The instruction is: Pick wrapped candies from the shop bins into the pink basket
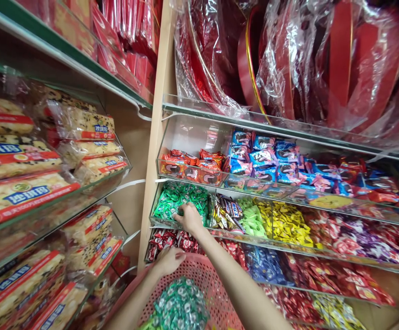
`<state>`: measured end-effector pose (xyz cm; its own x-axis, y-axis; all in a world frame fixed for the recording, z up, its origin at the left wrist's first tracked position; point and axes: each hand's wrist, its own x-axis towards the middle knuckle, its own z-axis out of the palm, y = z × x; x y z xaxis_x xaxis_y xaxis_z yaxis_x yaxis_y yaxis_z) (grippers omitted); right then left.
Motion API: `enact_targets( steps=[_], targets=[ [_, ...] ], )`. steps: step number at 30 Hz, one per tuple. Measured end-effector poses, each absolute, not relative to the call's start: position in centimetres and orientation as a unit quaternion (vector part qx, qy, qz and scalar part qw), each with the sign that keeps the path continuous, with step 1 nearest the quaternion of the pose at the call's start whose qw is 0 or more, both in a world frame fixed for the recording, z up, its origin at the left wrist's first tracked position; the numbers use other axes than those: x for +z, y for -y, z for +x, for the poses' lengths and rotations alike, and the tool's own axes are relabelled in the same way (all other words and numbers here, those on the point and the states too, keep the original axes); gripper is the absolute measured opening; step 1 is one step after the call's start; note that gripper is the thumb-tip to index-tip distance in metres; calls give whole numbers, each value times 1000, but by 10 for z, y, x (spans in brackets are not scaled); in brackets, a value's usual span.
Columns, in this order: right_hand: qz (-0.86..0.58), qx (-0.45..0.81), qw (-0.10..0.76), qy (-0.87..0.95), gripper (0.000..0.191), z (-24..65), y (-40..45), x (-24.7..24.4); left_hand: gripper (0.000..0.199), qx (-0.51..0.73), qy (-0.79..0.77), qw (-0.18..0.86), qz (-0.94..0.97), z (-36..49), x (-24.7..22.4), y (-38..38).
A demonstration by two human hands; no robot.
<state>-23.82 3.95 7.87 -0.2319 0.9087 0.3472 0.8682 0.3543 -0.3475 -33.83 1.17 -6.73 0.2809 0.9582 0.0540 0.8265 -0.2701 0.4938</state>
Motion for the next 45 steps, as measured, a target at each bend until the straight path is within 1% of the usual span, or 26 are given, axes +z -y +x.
enact_targets(
  steps=[2,7,11,14,17,21,25,29,32,36,38,42,45],
  targets=[
    [-572,50,246,781,27,-238,-41,77,34,177,-574,187,777,-338,-66,-11],
    [-573,63,265,773,24,-240,-43,78,35,177,-575,203,772,-338,-63,-10],
    [-577,70,262,770,27,-242,-44,78,34,179,-577,214,768,-338,-62,-9],
    [-571,78,267,772,29,-242,-46,78,33,177,-580,204,769,-338,-64,-10],
    [-561,92,278,774,27,-241,-48,77,34,178,-581,193,771,-338,-67,-12],
    [-542,119,311,771,22,-238,-52,75,35,173,-585,192,769,-339,-68,-12],
    [-518,161,354,762,23,-234,-53,77,34,172,-584,193,770,-339,-66,-12],
    [-461,177,434,754,19,-225,-36,84,36,173,-580,192,772,-339,-67,-12],
    [-400,259,496,726,18,-212,-8,80,38,166,-583,185,774,-339,-67,-13],
    [-357,473,515,619,34,-191,30,62,35,170,-569,193,781,-339,-67,-13],
    [-359,544,519,553,40,-180,40,53,35,173,-568,200,779,-339,-66,-13],
    [-374,594,525,481,47,-163,47,37,37,171,-570,194,780,-339,-63,-12],
    [-390,604,493,490,45,-154,50,19,36,161,-575,190,779,-338,-60,-10]
  ],
)
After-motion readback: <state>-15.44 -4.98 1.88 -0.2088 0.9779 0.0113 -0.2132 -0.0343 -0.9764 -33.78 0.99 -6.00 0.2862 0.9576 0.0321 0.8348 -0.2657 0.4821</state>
